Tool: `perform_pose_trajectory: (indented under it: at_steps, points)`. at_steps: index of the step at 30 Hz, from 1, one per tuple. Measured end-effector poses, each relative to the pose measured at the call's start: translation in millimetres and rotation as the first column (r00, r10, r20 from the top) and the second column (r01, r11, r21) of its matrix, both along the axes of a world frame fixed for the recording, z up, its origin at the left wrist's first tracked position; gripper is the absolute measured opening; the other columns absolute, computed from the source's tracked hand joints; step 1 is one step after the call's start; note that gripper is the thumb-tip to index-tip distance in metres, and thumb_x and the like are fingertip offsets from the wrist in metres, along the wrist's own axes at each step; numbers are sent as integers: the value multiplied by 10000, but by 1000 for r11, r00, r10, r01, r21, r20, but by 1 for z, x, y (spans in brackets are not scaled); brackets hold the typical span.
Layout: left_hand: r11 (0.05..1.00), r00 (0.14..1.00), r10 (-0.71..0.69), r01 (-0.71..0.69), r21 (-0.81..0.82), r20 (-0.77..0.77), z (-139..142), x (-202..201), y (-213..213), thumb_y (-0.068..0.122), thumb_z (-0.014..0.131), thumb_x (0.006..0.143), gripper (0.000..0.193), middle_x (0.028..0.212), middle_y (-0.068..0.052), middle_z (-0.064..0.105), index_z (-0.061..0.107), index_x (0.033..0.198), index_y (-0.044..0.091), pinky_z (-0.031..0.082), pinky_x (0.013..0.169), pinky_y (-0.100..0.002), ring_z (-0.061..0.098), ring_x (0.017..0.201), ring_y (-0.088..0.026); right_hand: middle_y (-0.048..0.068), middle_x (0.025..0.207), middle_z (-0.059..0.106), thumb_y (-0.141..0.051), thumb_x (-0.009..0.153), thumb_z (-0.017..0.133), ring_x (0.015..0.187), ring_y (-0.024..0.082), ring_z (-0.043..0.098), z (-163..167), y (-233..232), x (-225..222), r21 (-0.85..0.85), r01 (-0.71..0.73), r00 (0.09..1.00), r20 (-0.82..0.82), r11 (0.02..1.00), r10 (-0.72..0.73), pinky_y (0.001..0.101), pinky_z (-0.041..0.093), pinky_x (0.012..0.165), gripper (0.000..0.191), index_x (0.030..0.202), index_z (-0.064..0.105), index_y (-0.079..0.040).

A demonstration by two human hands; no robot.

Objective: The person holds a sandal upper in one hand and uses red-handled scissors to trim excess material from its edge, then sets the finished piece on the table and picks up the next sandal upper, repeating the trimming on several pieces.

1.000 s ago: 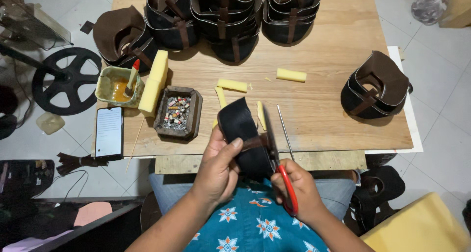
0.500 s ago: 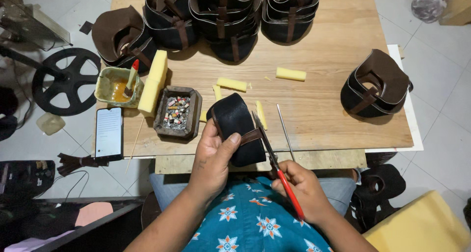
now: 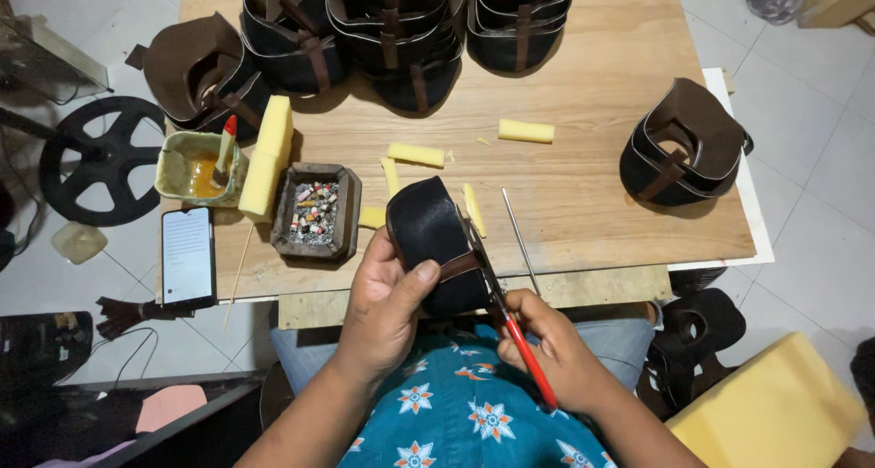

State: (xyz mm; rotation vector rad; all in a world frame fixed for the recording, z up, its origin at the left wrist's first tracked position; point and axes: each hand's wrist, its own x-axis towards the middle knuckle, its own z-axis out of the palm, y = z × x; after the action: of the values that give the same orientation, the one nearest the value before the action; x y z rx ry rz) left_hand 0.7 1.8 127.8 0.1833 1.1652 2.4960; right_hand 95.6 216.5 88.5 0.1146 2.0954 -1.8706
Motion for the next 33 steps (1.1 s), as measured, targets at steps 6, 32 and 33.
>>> perform_pose_trajectory:
  at_steps: [6, 32, 33]
  points:
    - [1000, 1000, -7, 7, 7, 3, 0, 2, -1, 59, 621, 980, 509, 1351, -137, 618, 438, 1450, -2, 468, 1119, -383, 604, 1250, -199, 19, 859, 596, -156, 857, 739, 742, 76, 574, -15, 2, 3, -55, 17, 1000, 23, 998, -16, 249, 519, 678, 374, 1168, 594, -9]
    - [497, 327, -649, -501, -708, -687, 20, 19, -1, 95, 718, 665, 109, 828, -81, 590, 662, 758, 86, 411, 1068, -524, 601, 887, -291, 16, 773, 619, -65, 877, 720, 612, 136, 650, -39, 14, -14, -546, 665, 723, 300, 509, -622, 264, 531, 572, 209, 1014, 566, -103]
    - [495, 313, -650, -517, -699, -692, 21, 19, 0, 87, 712, 668, 104, 830, -82, 589, 654, 754, 85, 413, 1078, -523, 603, 889, -288, 10, 758, 615, -60, 880, 721, 604, 136, 653, -41, 14, -13, -561, 665, 723, 317, 494, -614, 267, 534, 567, 206, 994, 557, -114]
